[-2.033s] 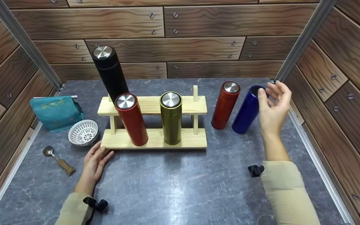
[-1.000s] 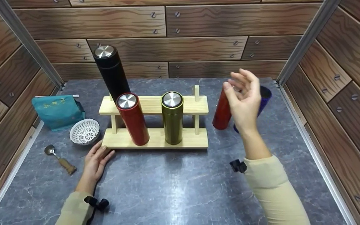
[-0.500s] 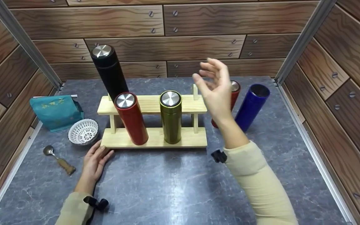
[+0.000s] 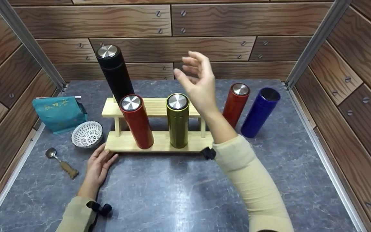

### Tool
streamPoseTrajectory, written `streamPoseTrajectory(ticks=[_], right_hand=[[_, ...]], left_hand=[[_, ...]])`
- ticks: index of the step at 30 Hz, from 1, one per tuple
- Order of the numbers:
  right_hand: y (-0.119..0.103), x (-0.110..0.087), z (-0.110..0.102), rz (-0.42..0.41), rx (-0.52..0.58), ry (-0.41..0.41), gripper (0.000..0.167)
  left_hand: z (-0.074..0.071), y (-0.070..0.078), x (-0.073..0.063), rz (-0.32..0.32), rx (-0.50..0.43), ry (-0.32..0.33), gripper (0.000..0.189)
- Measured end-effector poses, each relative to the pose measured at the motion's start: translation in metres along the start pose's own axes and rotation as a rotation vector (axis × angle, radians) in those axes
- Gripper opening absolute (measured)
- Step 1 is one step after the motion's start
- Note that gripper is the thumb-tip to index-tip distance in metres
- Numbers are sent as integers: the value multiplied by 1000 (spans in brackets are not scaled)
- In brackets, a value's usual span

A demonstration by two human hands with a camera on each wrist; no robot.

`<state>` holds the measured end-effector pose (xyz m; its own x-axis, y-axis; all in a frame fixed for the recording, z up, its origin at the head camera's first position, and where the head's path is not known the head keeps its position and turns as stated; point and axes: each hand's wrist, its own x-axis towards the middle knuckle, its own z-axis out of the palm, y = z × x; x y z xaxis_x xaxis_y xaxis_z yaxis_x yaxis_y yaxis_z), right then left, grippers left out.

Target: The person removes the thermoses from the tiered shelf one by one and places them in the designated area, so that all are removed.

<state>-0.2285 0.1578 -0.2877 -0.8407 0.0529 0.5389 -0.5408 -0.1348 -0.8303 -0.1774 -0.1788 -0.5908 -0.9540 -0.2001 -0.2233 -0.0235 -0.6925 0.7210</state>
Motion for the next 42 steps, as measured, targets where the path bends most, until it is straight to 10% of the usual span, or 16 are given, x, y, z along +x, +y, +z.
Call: streamPoseTrajectory(ticks=[42], right_hand=[[39,40,115,252,-135,-262,73]], left_hand=[[-1,0,0,26,28,-7,50]])
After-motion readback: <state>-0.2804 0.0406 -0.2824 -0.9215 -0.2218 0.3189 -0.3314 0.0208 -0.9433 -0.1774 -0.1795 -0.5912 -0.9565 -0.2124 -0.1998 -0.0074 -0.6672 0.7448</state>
